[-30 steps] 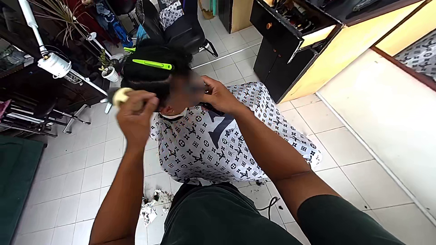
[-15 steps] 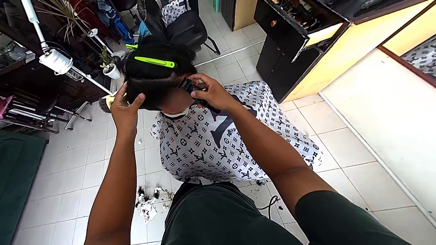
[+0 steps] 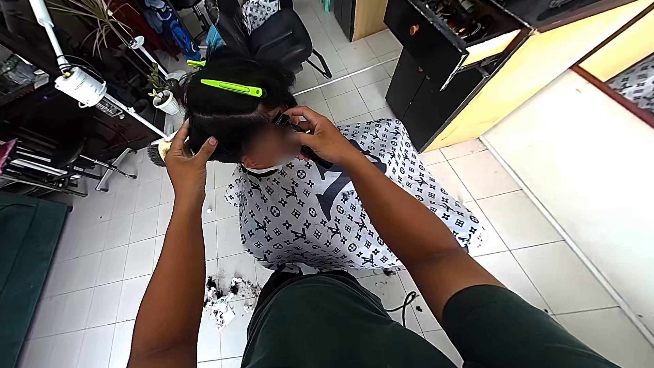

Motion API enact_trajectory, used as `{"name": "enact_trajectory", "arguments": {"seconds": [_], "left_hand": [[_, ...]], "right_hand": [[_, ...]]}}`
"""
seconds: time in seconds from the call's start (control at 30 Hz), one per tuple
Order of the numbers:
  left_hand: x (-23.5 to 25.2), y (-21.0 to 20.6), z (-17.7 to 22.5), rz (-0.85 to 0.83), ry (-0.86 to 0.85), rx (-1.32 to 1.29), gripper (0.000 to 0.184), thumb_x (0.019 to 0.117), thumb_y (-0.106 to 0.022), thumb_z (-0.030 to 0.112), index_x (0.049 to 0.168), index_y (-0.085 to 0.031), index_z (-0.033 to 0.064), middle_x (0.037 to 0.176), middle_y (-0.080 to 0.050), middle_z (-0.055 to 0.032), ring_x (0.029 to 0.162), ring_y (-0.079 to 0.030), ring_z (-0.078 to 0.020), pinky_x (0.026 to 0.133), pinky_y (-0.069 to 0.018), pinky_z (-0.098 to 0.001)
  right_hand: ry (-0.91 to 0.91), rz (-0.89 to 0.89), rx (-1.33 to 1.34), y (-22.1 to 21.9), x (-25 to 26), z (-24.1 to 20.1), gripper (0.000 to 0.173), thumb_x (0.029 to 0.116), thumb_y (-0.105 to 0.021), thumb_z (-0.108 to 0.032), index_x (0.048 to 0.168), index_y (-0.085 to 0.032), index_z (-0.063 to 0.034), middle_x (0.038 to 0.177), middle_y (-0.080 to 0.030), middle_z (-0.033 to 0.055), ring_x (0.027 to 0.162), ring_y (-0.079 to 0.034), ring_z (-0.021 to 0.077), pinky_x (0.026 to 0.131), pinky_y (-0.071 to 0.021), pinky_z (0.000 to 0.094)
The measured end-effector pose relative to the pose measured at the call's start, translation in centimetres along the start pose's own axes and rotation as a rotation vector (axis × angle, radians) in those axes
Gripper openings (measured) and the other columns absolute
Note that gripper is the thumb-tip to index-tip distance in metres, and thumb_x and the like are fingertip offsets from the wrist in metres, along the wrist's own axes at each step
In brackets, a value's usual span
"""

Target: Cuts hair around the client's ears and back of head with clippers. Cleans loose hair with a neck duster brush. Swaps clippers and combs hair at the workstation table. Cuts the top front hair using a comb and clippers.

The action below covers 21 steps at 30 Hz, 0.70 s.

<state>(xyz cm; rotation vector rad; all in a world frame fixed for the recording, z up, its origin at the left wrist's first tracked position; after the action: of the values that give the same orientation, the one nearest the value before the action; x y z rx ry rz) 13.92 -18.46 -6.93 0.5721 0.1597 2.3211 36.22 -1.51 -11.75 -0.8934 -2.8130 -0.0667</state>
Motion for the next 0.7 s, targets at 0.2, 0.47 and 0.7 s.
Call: {"name": "enact_trajectory", "arguments": {"seconds": [0.2, 0.47, 0.7], "left_hand": [[0.02, 0.01, 0.1, 0.0, 0.006, 0.013, 0.06, 0.0904, -0.076, 0.01, 0.145, -0.052, 0.0015, 0.141, -0.059, -0.0105, 0.124, -0.06, -0.0102, 0.105, -0.0492, -0.0265], [0.1, 0.02, -0.09, -0.004, 0.002, -0.009, 0.061, 0.0902, -0.076, 0.01, 0.145, -0.052, 0.0026, 0.14, -0.06, -0.0092, 0.122, -0.061, -0.0101, 0.103, -0.0513, -0.0269], [0.12, 0.04, -0.06, -0.015, -0.01, -0.003, 0.06, 0.0902, -0.075, 0.01, 0.145, -0.052, 0.0009, 0.139, -0.06, -0.0099, 0.122, -0.061, -0.0105, 0.103, -0.0508, -0.0271]], "right_hand": [[0.0, -0.006, 0.002, -0.13, -0.01, -0.14, 0.045, 0.0997, -0.062, -0.008, 0.142, -0.047, -0.005, 0.103, -0.069, 0.0108, 0.06, -0.064, 0.0121, 0.05, -0.0549, 0.0248], [0.001, -0.005, 0.008, 0.05, 0.2, 0.21, 0.044, 0.1001, -0.062, -0.008, 0.141, -0.047, -0.0057, 0.098, -0.069, 0.0108, 0.058, -0.063, 0.0127, 0.049, -0.0553, 0.0255], [0.017, -0.004, -0.013, -0.14, 0.02, 0.02, 0.044, 0.0999, -0.062, -0.009, 0.142, -0.047, -0.0046, 0.099, -0.07, 0.0102, 0.059, -0.063, 0.0122, 0.05, -0.0549, 0.0254]]}}
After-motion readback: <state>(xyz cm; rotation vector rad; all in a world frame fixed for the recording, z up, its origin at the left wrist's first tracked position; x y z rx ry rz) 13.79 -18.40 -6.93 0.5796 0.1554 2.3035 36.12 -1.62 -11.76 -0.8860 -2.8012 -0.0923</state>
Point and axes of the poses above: each hand's wrist, its own x-axis towards the middle knuckle, its own y-axis out of the back of the hand, z = x × y, the point moved 5 cm from there along x, towards the middle knuckle
